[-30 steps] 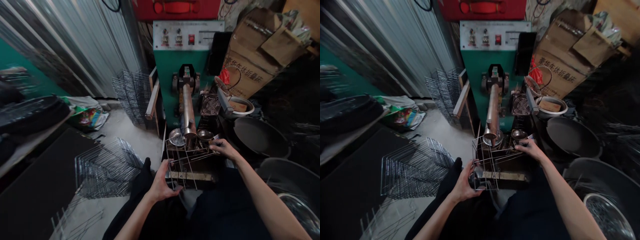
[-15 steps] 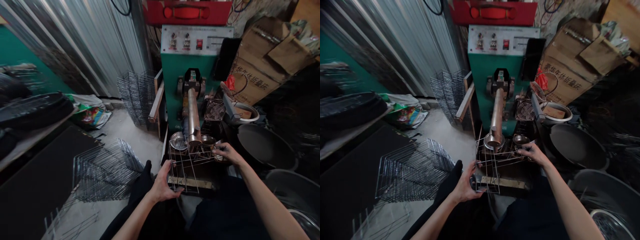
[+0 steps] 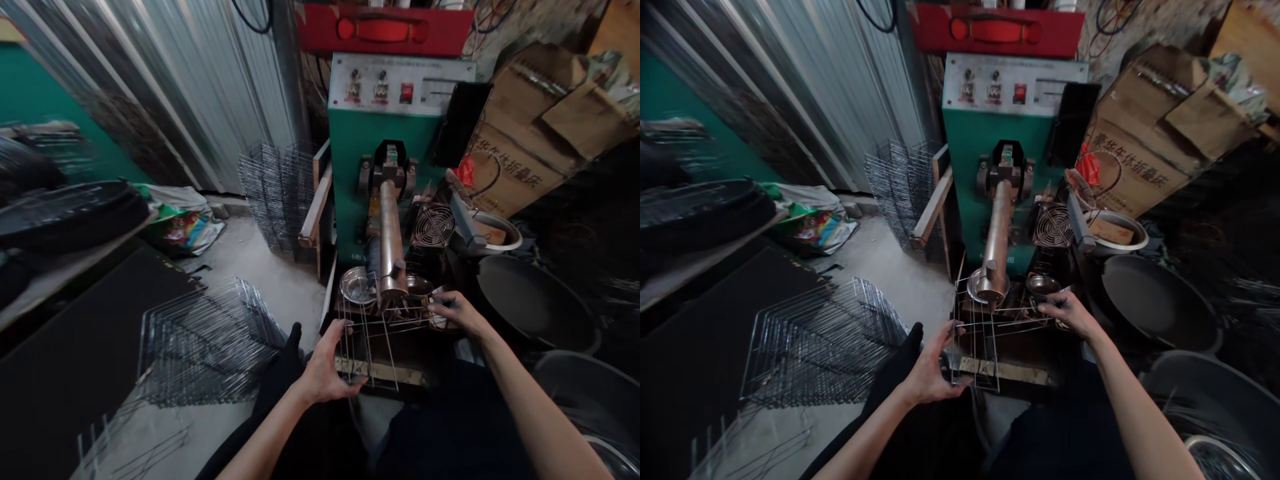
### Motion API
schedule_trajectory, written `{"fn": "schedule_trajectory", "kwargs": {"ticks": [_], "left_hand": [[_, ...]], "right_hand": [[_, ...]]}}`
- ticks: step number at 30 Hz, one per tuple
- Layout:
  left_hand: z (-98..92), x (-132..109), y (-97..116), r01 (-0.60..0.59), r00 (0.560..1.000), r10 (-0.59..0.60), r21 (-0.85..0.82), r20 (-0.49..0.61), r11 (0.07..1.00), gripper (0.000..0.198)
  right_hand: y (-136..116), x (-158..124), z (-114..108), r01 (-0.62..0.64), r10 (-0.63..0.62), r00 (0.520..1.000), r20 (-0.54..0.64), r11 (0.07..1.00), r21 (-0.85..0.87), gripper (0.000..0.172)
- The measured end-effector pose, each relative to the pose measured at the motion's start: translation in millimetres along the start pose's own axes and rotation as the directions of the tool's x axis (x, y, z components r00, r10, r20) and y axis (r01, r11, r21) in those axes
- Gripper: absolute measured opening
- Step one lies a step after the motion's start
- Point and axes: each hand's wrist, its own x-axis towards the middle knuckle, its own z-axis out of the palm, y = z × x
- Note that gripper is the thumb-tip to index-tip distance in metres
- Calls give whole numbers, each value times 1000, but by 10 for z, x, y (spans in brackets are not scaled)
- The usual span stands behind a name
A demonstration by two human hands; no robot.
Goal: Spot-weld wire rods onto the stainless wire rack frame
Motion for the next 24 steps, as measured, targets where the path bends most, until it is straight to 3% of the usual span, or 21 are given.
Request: {"fn": "schedule_trajectory", "kwargs": {"ticks": [4, 6, 10, 13, 18, 24], "left_hand": [[-17, 27, 34, -26, 1000, 26, -29, -3, 999, 99], [-15, 9, 17, -16, 1000, 16, -2, 5, 1000, 105], [-27, 14, 27, 9, 999, -10, 13, 47, 1000, 108], [-39, 55, 86, -19, 999, 19, 3, 28, 1000, 101], [15, 53, 123, -44, 998, 43, -30, -51, 999, 92], [78, 38, 40, -51, 994, 46, -47, -98, 998, 95]], "right_hand": [[-71, -15, 5, 9, -9, 1000, -18, 1000, -18, 61], [-114, -71, 53, 63, -68, 994, -91, 997, -55, 58], [-152, -293, 260, 246, -279, 896, -346, 959, -138, 33], [-128, -432, 413, 360, -420, 851, -315, 904, -231, 17], [-190, -425, 484, 343, -411, 848, -335, 907, -244, 36], [-387, -230, 463, 334, -419, 840, -345, 900, -280, 45]]}}
